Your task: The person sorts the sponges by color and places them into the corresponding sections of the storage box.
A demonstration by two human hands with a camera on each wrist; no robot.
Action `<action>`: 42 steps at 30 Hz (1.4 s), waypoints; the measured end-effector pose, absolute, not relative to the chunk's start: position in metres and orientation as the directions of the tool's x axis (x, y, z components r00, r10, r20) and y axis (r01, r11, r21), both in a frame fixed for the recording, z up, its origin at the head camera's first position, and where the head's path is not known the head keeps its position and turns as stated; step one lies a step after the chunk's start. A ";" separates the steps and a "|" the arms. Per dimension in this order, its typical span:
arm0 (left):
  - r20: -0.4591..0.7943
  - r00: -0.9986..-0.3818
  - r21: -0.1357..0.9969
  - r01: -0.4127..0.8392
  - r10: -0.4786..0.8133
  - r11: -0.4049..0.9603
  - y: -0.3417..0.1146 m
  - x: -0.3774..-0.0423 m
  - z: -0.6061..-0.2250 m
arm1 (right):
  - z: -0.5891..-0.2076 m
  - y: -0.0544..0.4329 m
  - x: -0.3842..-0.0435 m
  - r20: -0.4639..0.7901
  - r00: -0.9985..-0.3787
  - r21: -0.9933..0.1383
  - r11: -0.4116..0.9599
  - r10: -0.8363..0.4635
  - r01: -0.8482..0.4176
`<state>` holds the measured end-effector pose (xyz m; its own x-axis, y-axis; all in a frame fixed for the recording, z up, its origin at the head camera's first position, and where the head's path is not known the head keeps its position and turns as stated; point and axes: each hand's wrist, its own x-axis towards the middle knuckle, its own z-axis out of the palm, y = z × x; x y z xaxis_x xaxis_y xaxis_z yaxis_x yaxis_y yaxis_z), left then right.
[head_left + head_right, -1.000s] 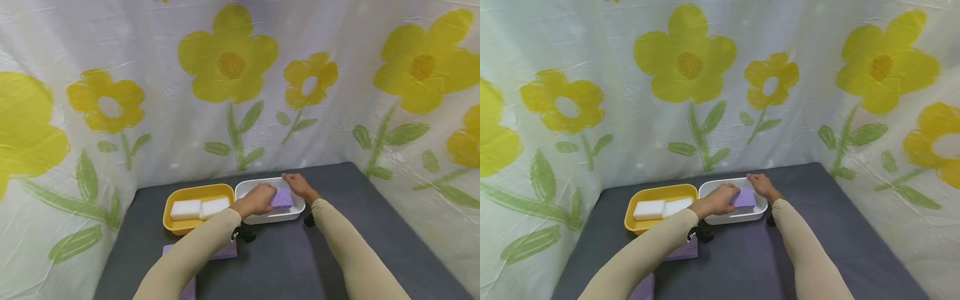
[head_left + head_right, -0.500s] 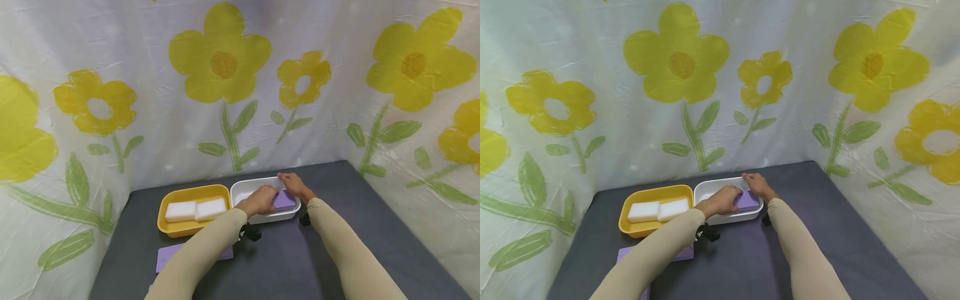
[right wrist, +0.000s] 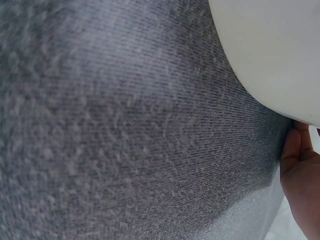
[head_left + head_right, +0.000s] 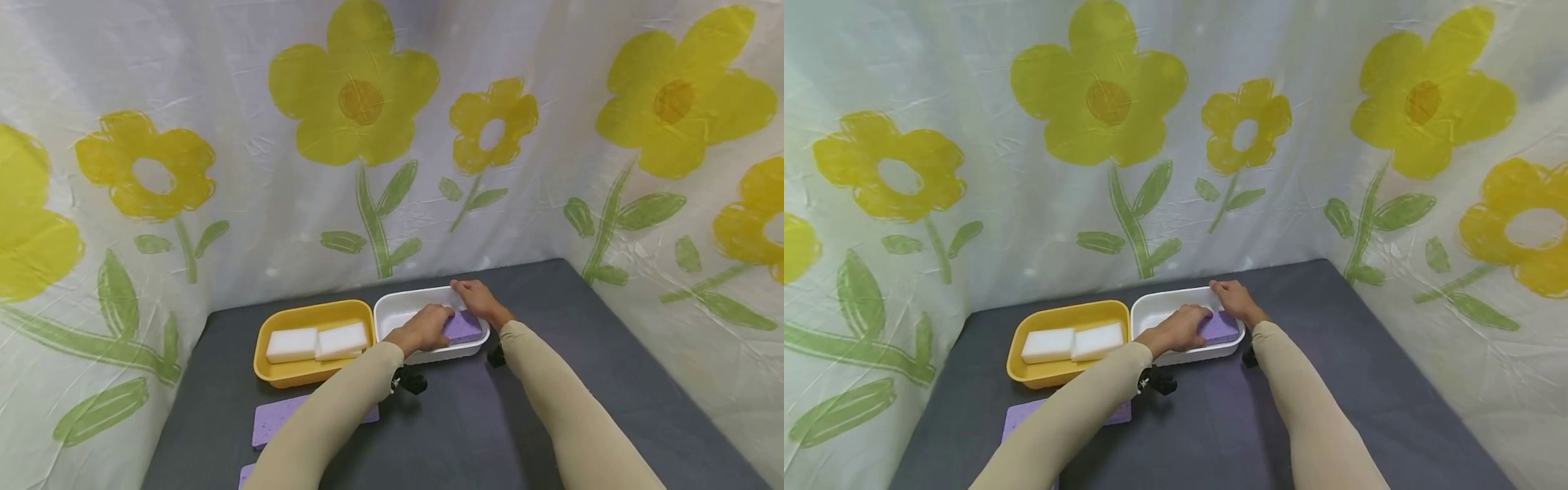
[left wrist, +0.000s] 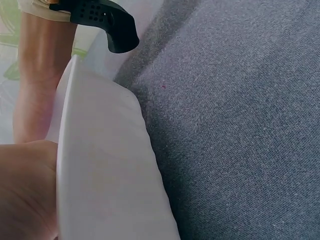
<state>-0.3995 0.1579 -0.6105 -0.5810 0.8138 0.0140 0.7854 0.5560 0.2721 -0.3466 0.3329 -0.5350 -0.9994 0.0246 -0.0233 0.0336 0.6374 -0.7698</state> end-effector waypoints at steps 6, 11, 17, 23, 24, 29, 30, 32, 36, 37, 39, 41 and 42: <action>0.039 -0.593 0.291 0.777 0.804 0.559 0.148 -0.377 -0.576 | -0.536 0.333 -0.346 -0.027 -1.000 -0.764 0.644 0.004 0.023; 0.009 -0.624 0.281 0.752 0.781 0.597 0.131 -0.340 -0.511 | -0.534 0.332 -0.345 -0.020 -1.000 -0.767 0.642 0.001 0.017; -0.012 -0.628 0.228 0.756 0.778 0.614 0.113 -0.320 -0.475 | -0.533 0.333 -0.346 -0.034 -0.999 -0.768 0.639 0.013 0.035; -0.024 -0.611 0.159 0.779 0.791 0.607 0.092 -0.314 -0.456 | -0.535 0.332 -0.347 -0.056 -0.998 -0.770 0.636 0.026 0.059; -0.027 -0.605 0.147 0.785 0.795 0.602 0.088 -0.313 -0.454 | -0.535 0.332 -0.347 -0.064 -0.998 -0.769 0.635 0.028 0.067; -0.028 -0.566 0.062 0.821 0.824 0.567 0.068 -0.307 -0.446 | -0.535 0.330 -0.348 -0.093 -0.995 -0.773 0.627 0.035 0.095; -0.029 -0.559 0.046 0.828 0.829 0.559 0.064 -0.306 -0.445 | -0.535 0.330 -0.348 -0.093 -0.995 -0.776 0.624 0.037 0.096; -0.031 -0.546 0.017 0.837 0.837 0.547 0.055 -0.303 -0.444 | -0.535 0.331 -0.348 -0.091 -0.995 -0.773 0.627 0.036 0.094; -0.036 -0.527 -0.013 0.850 0.849 0.527 0.035 -0.293 -0.440 | -0.535 0.332 -0.347 -0.092 -0.995 -0.767 0.635 0.025 0.087; -0.031 -0.522 -0.017 0.853 0.853 0.521 0.029 -0.290 -0.439 | -0.535 0.332 -0.347 -0.093 -0.995 -0.766 0.637 0.022 0.086; -0.013 -0.506 -0.028 0.862 0.862 0.506 0.018 -0.285 -0.438 | -0.535 0.333 -0.346 -0.095 -0.995 -0.765 0.638 0.019 0.085; 0.011 -0.489 -0.038 0.871 0.872 0.489 0.006 -0.279 -0.437 | -0.536 0.333 -0.346 -0.095 -0.995 -0.767 0.636 0.019 0.086; 0.020 -0.486 -0.038 0.873 0.874 0.486 0.001 -0.277 -0.437 | -0.536 0.333 -0.346 -0.094 -0.995 -0.769 0.634 0.020 0.085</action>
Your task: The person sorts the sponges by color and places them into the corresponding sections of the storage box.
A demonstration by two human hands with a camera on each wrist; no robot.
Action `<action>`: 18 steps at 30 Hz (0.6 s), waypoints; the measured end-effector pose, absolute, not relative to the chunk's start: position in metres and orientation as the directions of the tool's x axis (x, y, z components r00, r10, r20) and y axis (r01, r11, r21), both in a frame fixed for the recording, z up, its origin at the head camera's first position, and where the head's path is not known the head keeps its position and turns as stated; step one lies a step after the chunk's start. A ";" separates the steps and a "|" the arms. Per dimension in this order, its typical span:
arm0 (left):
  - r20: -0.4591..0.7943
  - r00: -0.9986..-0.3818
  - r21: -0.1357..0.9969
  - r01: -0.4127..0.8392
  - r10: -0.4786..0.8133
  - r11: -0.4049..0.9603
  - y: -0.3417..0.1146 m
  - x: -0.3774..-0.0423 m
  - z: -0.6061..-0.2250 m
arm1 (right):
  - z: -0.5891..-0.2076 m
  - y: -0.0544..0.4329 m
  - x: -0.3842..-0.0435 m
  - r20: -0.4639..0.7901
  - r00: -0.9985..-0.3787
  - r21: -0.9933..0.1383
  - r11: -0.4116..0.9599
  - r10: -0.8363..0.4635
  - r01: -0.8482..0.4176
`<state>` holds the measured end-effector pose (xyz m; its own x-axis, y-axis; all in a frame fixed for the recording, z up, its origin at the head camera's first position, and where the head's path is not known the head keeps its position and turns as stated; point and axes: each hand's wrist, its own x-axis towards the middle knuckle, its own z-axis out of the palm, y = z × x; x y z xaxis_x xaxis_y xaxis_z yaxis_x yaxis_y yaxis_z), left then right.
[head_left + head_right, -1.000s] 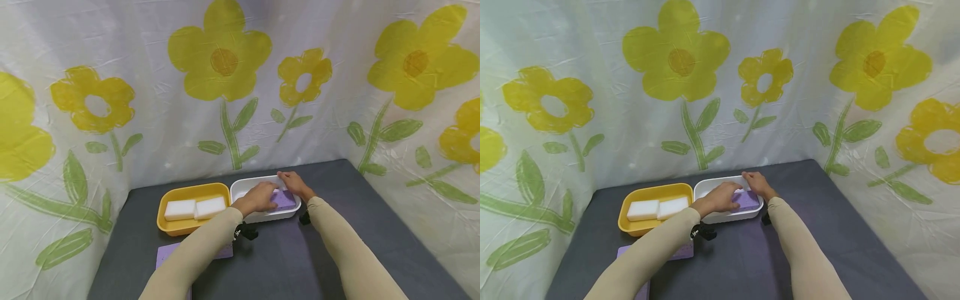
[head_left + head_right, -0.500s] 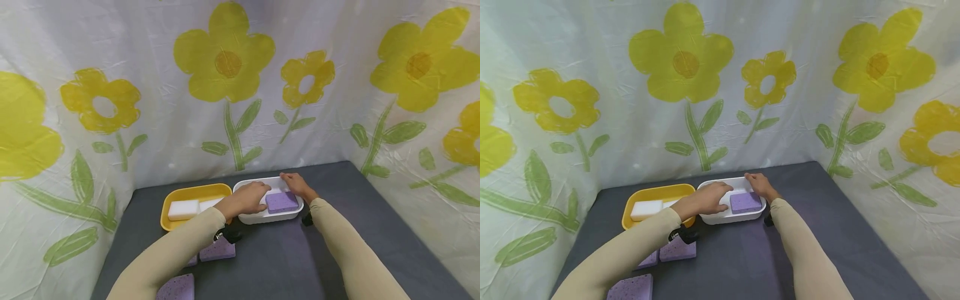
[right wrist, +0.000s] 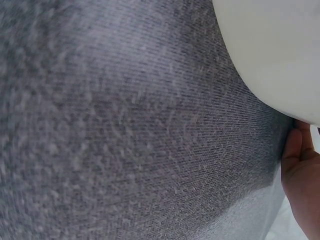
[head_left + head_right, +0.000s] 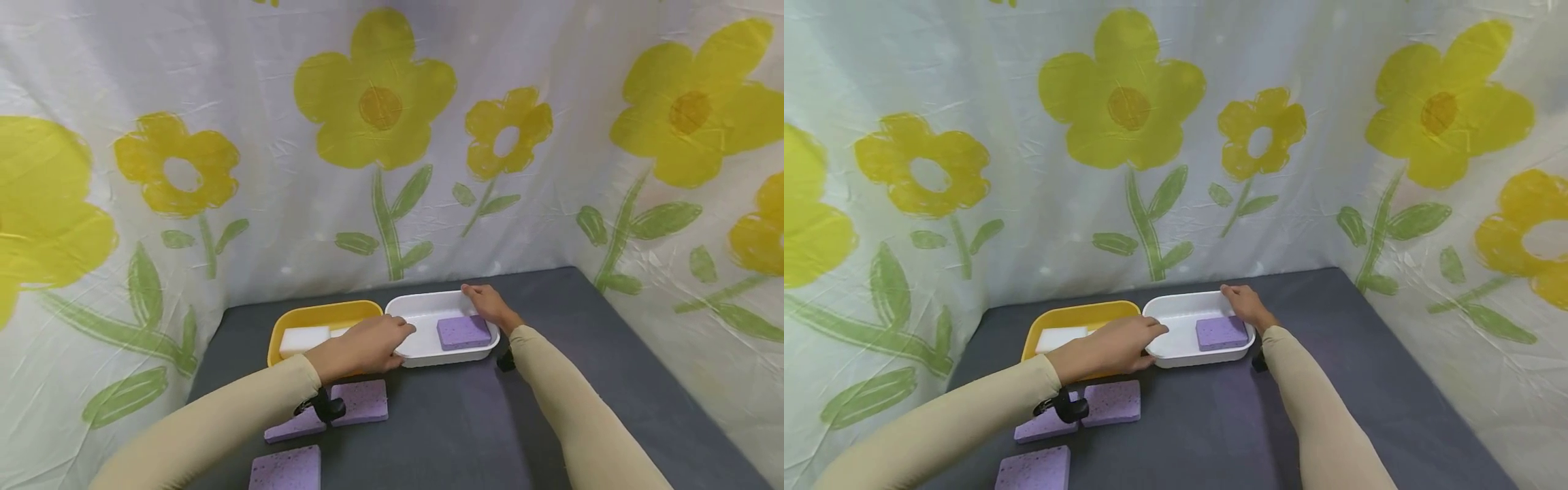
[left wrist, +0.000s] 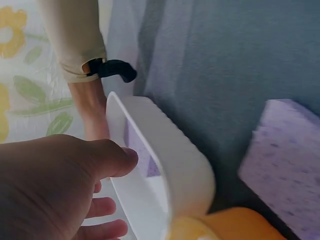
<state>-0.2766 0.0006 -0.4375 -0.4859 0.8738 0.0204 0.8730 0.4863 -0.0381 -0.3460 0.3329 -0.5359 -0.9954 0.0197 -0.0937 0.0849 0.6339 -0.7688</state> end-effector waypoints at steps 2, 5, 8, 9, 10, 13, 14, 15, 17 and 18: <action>0.024 -0.487 -0.033 0.872 0.873 0.488 -0.010 -0.270 -0.437 | -0.537 0.333 -0.346 -0.092 -0.996 -0.764 0.640 0.018 0.082; 0.008 -0.500 -0.036 0.865 0.866 0.500 -0.023 -0.261 -0.436 | -0.538 0.333 -0.346 -0.090 -0.996 -0.760 0.645 0.016 0.079; 0.000 -0.503 -0.043 0.864 0.864 0.502 -0.035 -0.252 -0.436 | -0.537 0.333 -0.346 -0.084 -0.996 -0.756 0.650 0.011 0.071; 0.003 -0.500 -0.042 0.865 0.866 0.499 -0.039 -0.249 -0.437 | -0.537 0.332 -0.346 -0.083 -0.997 -0.755 0.652 0.008 0.068; 0.006 -0.496 -0.044 0.867 0.868 0.496 -0.043 -0.246 -0.437 | -0.536 0.332 -0.345 -0.083 -0.997 -0.756 0.651 0.007 0.068; 0.005 -0.484 -0.048 0.874 0.875 0.484 -0.053 -0.237 -0.439 | -0.536 0.331 -0.344 -0.089 -0.996 -0.752 0.656 0.003 0.069; -0.001 -0.479 -0.054 0.877 0.878 0.478 -0.055 -0.234 -0.439 | -0.535 0.331 -0.344 -0.093 -0.996 -0.750 0.658 0.002 0.071; -0.003 -0.470 -0.065 0.881 0.883 0.469 -0.058 -0.231 -0.440 | -0.535 0.331 -0.344 -0.096 -0.995 -0.748 0.659 0.001 0.073; -0.013 -0.450 -0.088 0.890 0.893 0.447 -0.062 -0.225 -0.442 | -0.534 0.331 -0.344 -0.101 -0.995 -0.750 0.657 0.000 0.076; -0.019 -0.442 -0.098 0.894 0.897 0.438 -0.064 -0.222 -0.443 | -0.534 0.331 -0.344 -0.100 -0.995 -0.748 0.659 -0.002 0.074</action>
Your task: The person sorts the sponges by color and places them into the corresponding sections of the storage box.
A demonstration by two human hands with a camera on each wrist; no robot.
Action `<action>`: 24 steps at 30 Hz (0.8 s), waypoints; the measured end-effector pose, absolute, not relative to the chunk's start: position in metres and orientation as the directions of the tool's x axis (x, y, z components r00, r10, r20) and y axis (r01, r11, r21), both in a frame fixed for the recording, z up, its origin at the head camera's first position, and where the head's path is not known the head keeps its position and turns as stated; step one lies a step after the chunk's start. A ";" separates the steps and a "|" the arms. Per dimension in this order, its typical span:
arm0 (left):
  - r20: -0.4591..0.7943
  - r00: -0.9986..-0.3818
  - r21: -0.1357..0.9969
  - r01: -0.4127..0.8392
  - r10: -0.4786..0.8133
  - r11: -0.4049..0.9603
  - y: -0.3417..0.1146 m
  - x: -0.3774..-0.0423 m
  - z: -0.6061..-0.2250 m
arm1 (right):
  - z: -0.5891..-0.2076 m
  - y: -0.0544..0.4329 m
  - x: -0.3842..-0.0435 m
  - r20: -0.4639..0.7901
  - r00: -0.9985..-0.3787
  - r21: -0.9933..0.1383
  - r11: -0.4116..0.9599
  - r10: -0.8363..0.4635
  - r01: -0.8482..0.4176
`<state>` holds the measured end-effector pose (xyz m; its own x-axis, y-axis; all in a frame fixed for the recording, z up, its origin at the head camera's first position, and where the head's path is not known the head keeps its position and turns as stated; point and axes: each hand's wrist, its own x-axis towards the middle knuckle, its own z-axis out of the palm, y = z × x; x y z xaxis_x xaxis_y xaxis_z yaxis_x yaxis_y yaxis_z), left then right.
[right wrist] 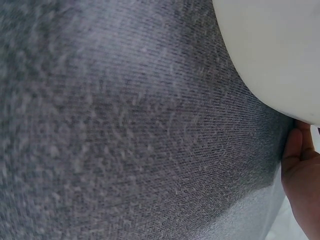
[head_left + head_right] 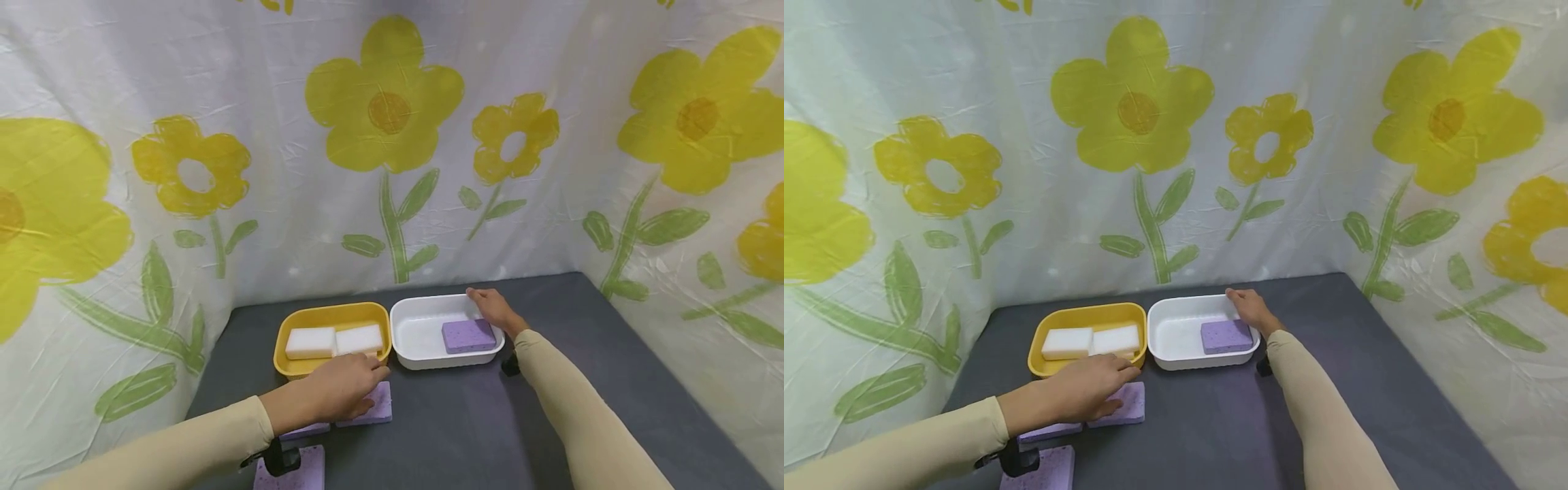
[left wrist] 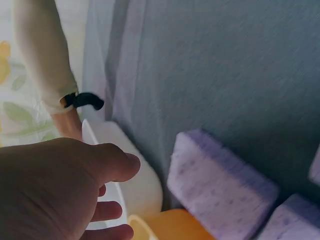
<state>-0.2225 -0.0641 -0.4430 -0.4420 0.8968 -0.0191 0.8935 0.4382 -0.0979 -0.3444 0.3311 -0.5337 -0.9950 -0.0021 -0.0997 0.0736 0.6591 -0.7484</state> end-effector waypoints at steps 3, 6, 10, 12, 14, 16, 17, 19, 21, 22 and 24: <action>-0.023 -0.420 -0.123 0.902 0.907 0.415 -0.069 -0.214 -0.448 | -0.534 0.331 -0.344 -0.098 -0.995 -0.750 0.657 -0.003 0.072; -0.014 -0.422 -0.132 0.900 0.907 0.417 -0.076 -0.209 -0.453 | -0.534 0.332 -0.344 -0.097 -0.995 -0.750 0.657 -0.002 0.072; 0.004 -0.441 -0.147 0.888 0.898 0.437 -0.085 -0.207 -0.462 | -0.535 0.332 -0.345 -0.112 -0.994 -0.755 0.650 0.001 0.085; 0.005 -0.457 -0.151 0.879 0.890 0.452 -0.089 -0.207 -0.467 | -0.534 0.332 -0.344 -0.116 -0.993 -0.758 0.646 0.001 0.090; 0.008 -0.468 -0.143 0.874 0.884 0.464 -0.093 -0.206 -0.471 | -0.534 0.332 -0.343 -0.117 -0.993 -0.760 0.644 0.001 0.090; 0.010 -0.478 -0.138 0.869 0.878 0.474 -0.096 -0.207 -0.476 | -0.534 0.332 -0.343 -0.118 -0.993 -0.764 0.638 0.002 0.093; 0.012 -0.482 -0.137 0.867 0.876 0.479 -0.097 -0.207 -0.479 | -0.533 0.332 -0.343 -0.119 -0.993 -0.765 0.638 0.002 0.093; 0.019 -0.491 -0.129 0.862 0.871 0.490 -0.100 -0.207 -0.482 | -0.533 0.332 -0.344 -0.121 -0.993 -0.764 0.638 0.003 0.095; 0.019 -0.510 -0.115 0.853 0.860 0.509 -0.102 -0.208 -0.485 | -0.534 0.332 -0.344 -0.121 -0.993 -0.761 0.641 0.005 0.096; 0.020 -0.521 -0.107 0.848 0.854 0.520 -0.102 -0.208 -0.487 | -0.534 0.332 -0.344 -0.121 -0.993 -0.760 0.643 0.006 0.097; 0.020 -0.543 -0.087 0.836 0.840 0.542 -0.103 -0.208 -0.489 | -0.535 0.332 -0.345 -0.120 -0.993 -0.761 0.642 0.008 0.097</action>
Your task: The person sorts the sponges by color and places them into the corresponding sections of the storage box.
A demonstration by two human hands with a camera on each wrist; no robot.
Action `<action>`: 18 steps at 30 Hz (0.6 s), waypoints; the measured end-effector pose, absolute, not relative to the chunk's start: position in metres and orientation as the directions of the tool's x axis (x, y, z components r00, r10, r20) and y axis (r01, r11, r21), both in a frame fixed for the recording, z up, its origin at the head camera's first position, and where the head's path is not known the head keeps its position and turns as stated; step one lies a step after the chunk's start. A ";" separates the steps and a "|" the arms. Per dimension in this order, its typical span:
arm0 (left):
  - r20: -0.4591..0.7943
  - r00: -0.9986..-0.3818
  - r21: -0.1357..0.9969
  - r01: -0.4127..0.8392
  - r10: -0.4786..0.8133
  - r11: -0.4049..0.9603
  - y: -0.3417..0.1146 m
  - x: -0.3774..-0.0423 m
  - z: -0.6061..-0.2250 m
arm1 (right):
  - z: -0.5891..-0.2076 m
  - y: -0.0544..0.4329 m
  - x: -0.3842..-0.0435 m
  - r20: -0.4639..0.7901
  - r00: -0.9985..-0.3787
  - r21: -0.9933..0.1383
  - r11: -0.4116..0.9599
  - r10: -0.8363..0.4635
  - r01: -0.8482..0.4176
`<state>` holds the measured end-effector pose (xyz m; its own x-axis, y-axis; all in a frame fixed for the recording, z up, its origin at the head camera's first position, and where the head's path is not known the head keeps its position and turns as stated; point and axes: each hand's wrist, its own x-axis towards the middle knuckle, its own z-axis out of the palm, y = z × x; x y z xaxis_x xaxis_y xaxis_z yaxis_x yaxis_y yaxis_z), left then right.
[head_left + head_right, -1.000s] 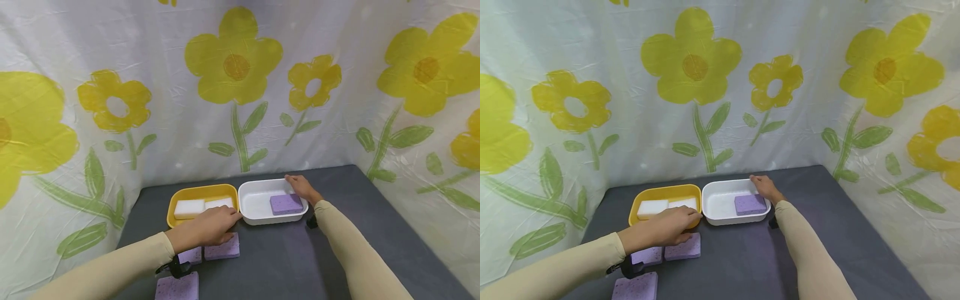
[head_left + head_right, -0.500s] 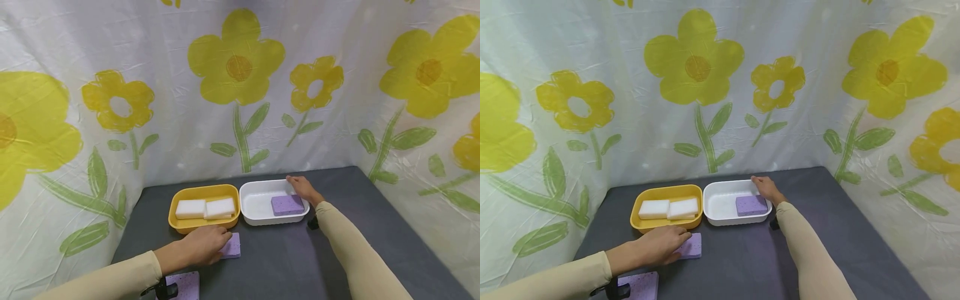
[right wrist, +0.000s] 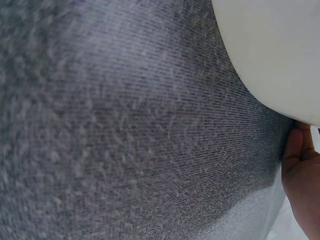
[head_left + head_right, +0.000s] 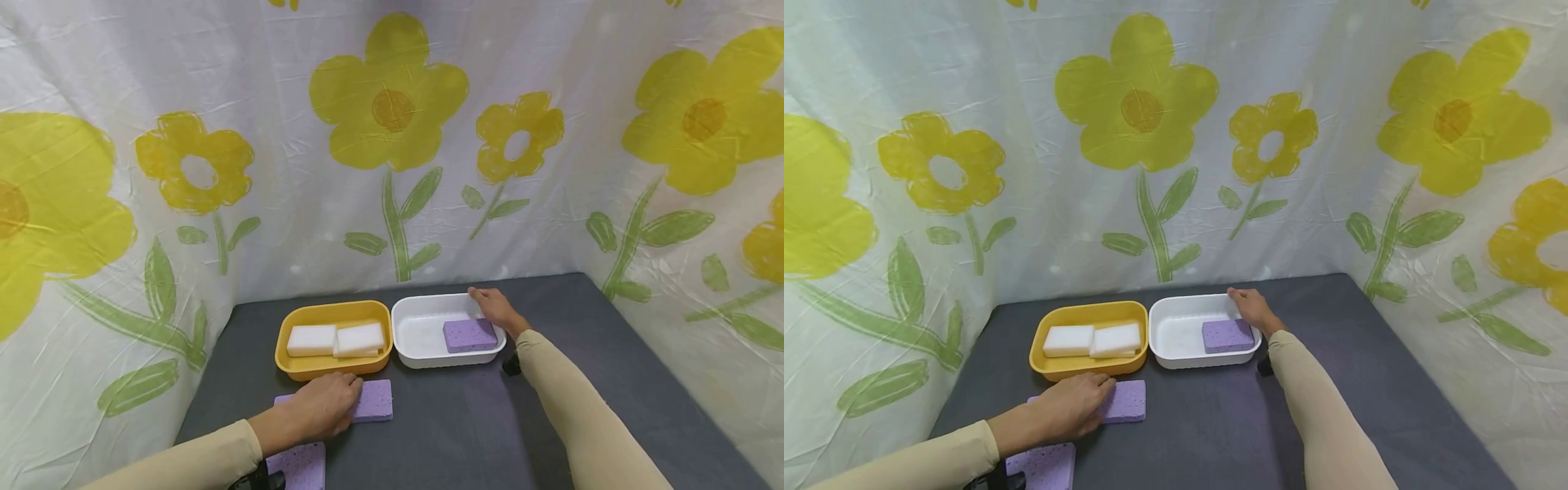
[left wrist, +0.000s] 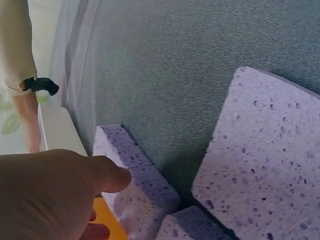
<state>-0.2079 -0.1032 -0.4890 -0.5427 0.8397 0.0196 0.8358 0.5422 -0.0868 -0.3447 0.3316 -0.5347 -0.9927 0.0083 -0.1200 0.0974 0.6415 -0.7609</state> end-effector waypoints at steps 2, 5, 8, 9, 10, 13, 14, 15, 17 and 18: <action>0.021 -0.564 -0.075 0.823 0.826 0.564 -0.103 -0.209 -0.492 | -0.535 0.331 -0.345 -0.117 -0.993 -0.760 0.642 0.010 0.096; 0.029 -0.584 -0.067 0.809 0.811 0.585 -0.103 -0.210 -0.497 | -0.535 0.331 -0.344 -0.116 -0.993 -0.763 0.640 0.007 0.094; 0.027 -0.595 -0.055 0.802 0.803 0.595 -0.103 -0.212 -0.500 | -0.535 0.331 -0.344 -0.113 -0.994 -0.764 0.639 0.005 0.091; 0.025 -0.598 -0.048 0.800 0.801 0.598 -0.103 -0.212 -0.501 | -0.535 0.331 -0.344 -0.113 -0.994 -0.766 0.636 0.006 0.091; 0.022 -0.601 -0.041 0.798 0.799 0.601 -0.103 -0.213 -0.502 | -0.536 0.331 -0.344 -0.110 -0.994 -0.768 0.635 0.007 0.089; 0.013 -0.610 -0.017 0.792 0.792 0.610 -0.103 -0.214 -0.504 | -0.536 0.330 -0.344 -0.101 -0.995 -0.768 0.636 0.007 0.082; 0.012 -0.612 -0.007 0.791 0.791 0.612 -0.104 -0.214 -0.504 | -0.536 0.330 -0.344 -0.098 -0.995 -0.767 0.637 0.007 0.080; 0.012 -0.612 -0.001 0.791 0.791 0.612 -0.104 -0.215 -0.505 | -0.536 0.330 -0.344 -0.098 -0.995 -0.768 0.635 0.007 0.080; 0.012 -0.612 0.012 0.791 0.791 0.612 -0.104 -0.215 -0.506 | -0.536 0.331 -0.344 -0.097 -0.995 -0.764 0.641 0.003 0.077; 0.012 -0.610 0.019 0.792 0.792 0.610 -0.104 -0.216 -0.508 | -0.537 0.331 -0.343 -0.100 -0.995 -0.765 0.639 0.003 0.079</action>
<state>-0.2160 -0.1044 -0.5076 -0.6102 0.7922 0.0119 0.7922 0.6100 0.0191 -0.3434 0.3311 -0.5366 -0.9950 0.0029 -0.0998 0.0786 0.6394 -0.7648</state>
